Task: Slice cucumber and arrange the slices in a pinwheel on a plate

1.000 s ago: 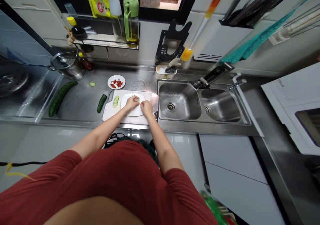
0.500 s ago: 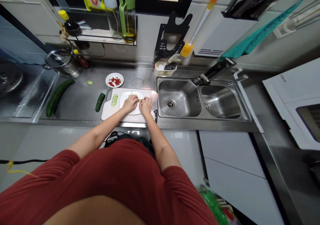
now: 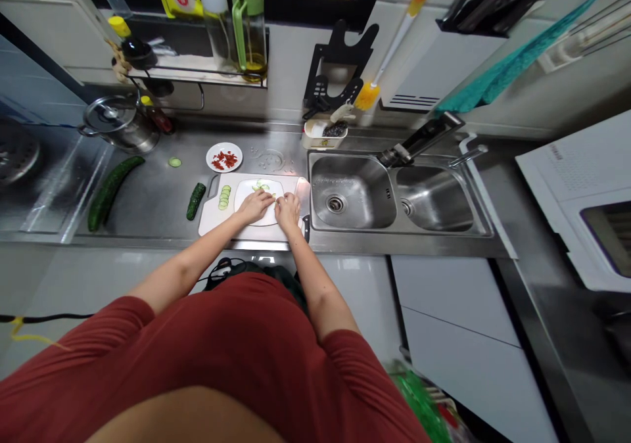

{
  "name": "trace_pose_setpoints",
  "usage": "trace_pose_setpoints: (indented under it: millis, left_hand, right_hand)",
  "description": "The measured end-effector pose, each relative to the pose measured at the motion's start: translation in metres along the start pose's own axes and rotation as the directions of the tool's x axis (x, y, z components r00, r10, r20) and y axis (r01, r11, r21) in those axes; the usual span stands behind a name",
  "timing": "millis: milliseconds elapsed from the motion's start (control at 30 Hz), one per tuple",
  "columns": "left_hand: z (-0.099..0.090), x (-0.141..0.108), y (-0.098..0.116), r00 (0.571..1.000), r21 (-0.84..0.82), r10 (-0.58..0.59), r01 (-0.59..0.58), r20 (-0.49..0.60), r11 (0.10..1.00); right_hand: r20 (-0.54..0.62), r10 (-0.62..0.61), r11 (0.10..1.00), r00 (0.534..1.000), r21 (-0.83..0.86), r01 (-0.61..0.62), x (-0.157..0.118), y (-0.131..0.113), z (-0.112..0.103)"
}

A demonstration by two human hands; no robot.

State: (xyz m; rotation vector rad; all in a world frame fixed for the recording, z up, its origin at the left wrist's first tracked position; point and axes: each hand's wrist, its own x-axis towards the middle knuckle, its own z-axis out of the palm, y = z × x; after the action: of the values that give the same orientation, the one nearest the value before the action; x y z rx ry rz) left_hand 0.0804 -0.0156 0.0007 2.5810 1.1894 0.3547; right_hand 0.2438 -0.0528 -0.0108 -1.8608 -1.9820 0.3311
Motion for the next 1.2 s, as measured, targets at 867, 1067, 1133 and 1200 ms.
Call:
trace_pose_setpoints:
  millis: [867,1067,1133,1200]
  left_hand:
    - [-0.004,0.014,0.000,0.971,-0.062,-0.199,0.192,-0.130,0.979]
    - [0.005,-0.005,0.005,0.990,0.026,-0.117,0.120,-0.078,0.992]
    - [0.007,-0.006,0.006,0.993,0.036,-0.098,0.101,-0.072,0.994]
    - [0.009,-0.006,0.007,0.994,0.037,-0.090,0.093,-0.064,0.995]
  right_hand:
    - [-0.031,0.056,0.998,0.998,0.026,-0.055,-0.004,0.002,-0.006]
    - [-0.052,0.107,0.994,0.993,0.039,-0.105,-0.015,0.003,-0.013]
    - [-0.033,0.066,0.998,0.997,0.024,-0.065,-0.018,0.001,-0.011]
    - [-0.006,0.044,0.999,0.999,0.003,-0.044,-0.019,-0.001,-0.009]
